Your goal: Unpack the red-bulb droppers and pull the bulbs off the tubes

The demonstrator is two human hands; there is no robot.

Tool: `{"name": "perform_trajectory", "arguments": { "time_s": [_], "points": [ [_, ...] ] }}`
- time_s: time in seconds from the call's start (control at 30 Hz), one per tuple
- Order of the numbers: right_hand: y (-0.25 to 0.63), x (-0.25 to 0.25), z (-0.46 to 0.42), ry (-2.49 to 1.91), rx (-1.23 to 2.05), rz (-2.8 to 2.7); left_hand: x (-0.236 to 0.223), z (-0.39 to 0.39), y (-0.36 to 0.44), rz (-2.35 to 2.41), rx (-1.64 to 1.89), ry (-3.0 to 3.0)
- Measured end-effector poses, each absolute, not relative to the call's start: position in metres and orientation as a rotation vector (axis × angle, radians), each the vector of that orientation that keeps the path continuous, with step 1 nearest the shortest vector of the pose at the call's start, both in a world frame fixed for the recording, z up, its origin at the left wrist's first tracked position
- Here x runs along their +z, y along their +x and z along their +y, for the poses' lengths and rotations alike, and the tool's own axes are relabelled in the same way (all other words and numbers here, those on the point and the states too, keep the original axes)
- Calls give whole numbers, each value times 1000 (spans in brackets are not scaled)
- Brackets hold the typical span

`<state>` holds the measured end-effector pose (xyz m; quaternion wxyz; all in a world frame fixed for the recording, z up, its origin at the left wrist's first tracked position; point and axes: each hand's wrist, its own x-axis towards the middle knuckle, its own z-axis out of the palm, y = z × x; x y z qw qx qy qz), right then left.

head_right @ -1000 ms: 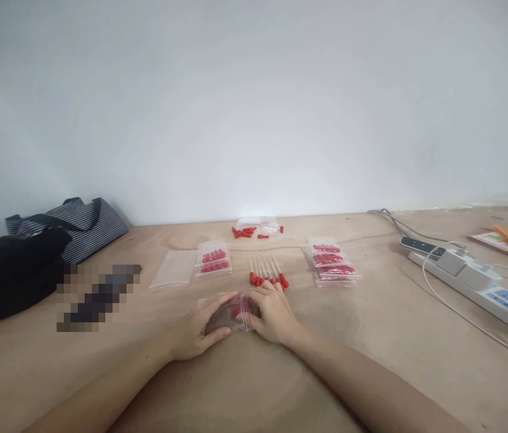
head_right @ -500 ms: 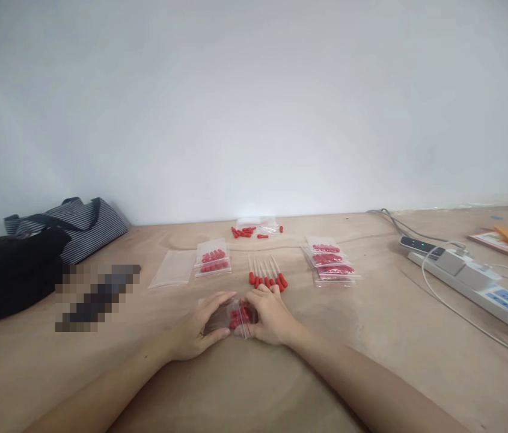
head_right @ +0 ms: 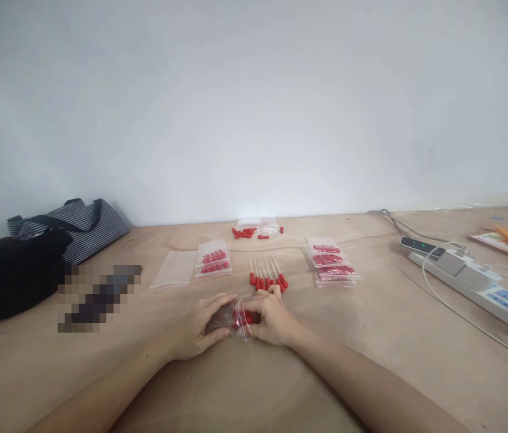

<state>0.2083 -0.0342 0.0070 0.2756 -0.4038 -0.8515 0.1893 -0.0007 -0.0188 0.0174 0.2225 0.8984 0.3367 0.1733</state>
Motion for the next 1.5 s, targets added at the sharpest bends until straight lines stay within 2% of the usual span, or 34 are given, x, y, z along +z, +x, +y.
{"name": "perform_trajectory", "arguments": {
  "time_s": [0.23, 0.4, 0.5, 0.63, 0.8, 0.97, 1.17, 1.5],
  "points": [
    [215, 10, -31, -1070, 501, -2245, 17, -17, -2, 949, 452, 2477],
    [251, 22, -25, -962, 930, -2016, 22, -18, -6, 1006, 449, 2471],
    [280, 31, -20, -1046, 1041, -1906, 24, -16, -8, 1018, 444, 2486],
    [303, 34, -10, -1200, 928, -1680, 21, -12, -14, 1017, 370, 2524],
    [291, 11, 1, -1435, 545, -1305, 17, -7, -19, 1025, 264, 2677],
    [279, -6, 6, -1667, 242, -1272, 21, -8, -15, 1198, 453, 2712],
    [274, -9, 9, -1778, 204, -1440, 23, -3, -21, 1682, 553, 2325],
    [272, -10, 12, -1943, 184, -1543, 24, 8, -37, 1629, 471, 2018]
  ]
}}
